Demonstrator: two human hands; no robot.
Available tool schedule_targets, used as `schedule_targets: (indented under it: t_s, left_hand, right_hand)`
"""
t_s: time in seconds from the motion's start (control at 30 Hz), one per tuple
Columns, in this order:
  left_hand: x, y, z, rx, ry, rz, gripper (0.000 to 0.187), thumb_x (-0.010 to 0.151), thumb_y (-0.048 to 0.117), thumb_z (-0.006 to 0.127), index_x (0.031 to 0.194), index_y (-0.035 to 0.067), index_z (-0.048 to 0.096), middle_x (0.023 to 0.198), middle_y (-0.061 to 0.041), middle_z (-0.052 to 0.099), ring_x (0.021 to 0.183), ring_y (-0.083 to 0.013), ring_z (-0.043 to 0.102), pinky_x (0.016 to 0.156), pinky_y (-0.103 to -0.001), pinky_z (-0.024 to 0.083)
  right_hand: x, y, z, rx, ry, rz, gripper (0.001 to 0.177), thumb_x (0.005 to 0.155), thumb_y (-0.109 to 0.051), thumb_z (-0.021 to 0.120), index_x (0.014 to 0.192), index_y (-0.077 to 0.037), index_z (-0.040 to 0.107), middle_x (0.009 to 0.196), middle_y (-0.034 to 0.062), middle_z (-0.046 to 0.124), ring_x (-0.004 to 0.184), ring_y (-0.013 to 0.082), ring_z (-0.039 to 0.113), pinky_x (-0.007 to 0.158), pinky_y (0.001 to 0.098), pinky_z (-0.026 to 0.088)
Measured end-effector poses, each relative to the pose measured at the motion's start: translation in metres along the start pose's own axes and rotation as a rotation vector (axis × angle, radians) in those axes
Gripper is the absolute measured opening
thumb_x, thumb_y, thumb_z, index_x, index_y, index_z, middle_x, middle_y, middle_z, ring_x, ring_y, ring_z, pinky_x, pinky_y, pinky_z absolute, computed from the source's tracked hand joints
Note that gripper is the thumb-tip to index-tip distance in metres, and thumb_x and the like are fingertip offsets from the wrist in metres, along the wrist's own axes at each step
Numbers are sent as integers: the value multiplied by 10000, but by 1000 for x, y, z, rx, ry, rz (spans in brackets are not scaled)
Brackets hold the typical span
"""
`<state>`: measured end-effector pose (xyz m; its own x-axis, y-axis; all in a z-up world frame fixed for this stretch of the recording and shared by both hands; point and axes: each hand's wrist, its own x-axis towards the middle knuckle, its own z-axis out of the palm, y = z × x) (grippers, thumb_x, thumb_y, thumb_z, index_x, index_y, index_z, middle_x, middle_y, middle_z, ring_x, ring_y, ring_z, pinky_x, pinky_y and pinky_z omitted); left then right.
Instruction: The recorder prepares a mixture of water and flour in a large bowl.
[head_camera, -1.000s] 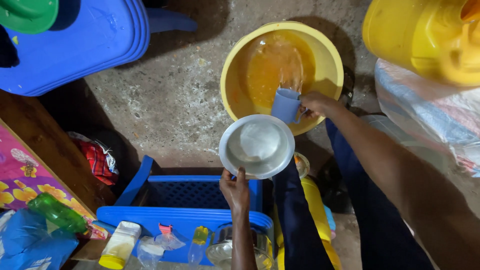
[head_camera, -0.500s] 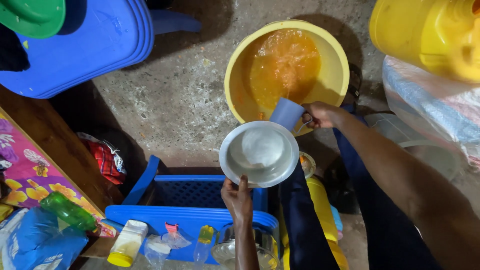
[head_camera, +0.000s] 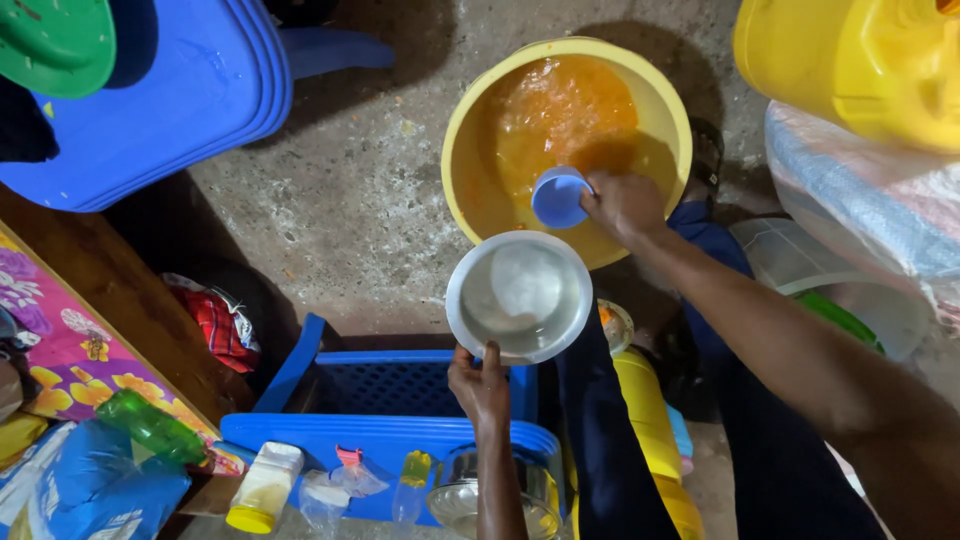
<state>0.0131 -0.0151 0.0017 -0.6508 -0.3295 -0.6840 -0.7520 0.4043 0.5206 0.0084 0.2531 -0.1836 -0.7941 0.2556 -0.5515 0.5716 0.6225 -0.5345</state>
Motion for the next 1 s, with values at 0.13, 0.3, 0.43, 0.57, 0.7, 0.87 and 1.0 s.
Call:
schedule_targets:
  t_s: [0.13,0.3,0.43,0.57,0.7,0.87,1.0]
  left_hand:
    - [5,-28,1,21,5,-32,187,911,40,699,1061,-71,700,808,-94,706,610,-117,564,499,-287,447]
    - [5,-22,9,61,43,-36,192,884,43,696,1043,-65,702,851,-97,753,684,-139,688,559,-299,573]
    - [6,-27,8,60,45,11,196,887,53,699,1038,-71,693,865,-109,756,709,-139,702,571,-304,594]
    - [0,-6,12,200,62,13,247,871,74,710,1090,-39,710,872,-109,760,692,-131,693,559,-304,581]
    - [0,-6,10,267,66,104,286,866,92,720,1120,-38,718,881,-97,770,711,-98,659,593,-290,558]
    - [-6,16,15,338,78,30,282,863,126,717,1089,-43,726,800,-119,755,649,-124,634,573,-319,535]
    - [-2,8,11,337,60,184,279,865,133,712,1081,-43,729,817,-83,770,680,-89,640,601,-305,541]
  right_hand:
    - [-7,-6,-2,-28,118,-86,247,968,-375,649,949,-133,699,702,155,690,671,414,679,679,563,528]
    - [-12,-13,-14,95,144,-135,230,962,-300,668,968,-71,678,794,197,694,710,423,684,663,543,544]
    - [-14,-11,-12,139,139,-119,214,938,-279,681,962,-66,680,796,202,698,707,423,688,650,537,544]
    - [-12,-5,-6,92,73,-46,242,953,-309,674,957,-67,679,758,212,685,710,433,683,664,559,534]
    - [-11,0,-4,153,34,1,245,953,-309,658,949,-65,673,755,206,685,729,441,678,684,579,517]
    - [-10,-4,-17,236,4,-10,239,964,-282,641,923,-48,656,812,210,692,796,444,678,718,579,502]
    - [-9,-2,-17,211,-47,14,235,969,-269,622,1034,-47,661,829,224,701,795,438,684,754,583,499]
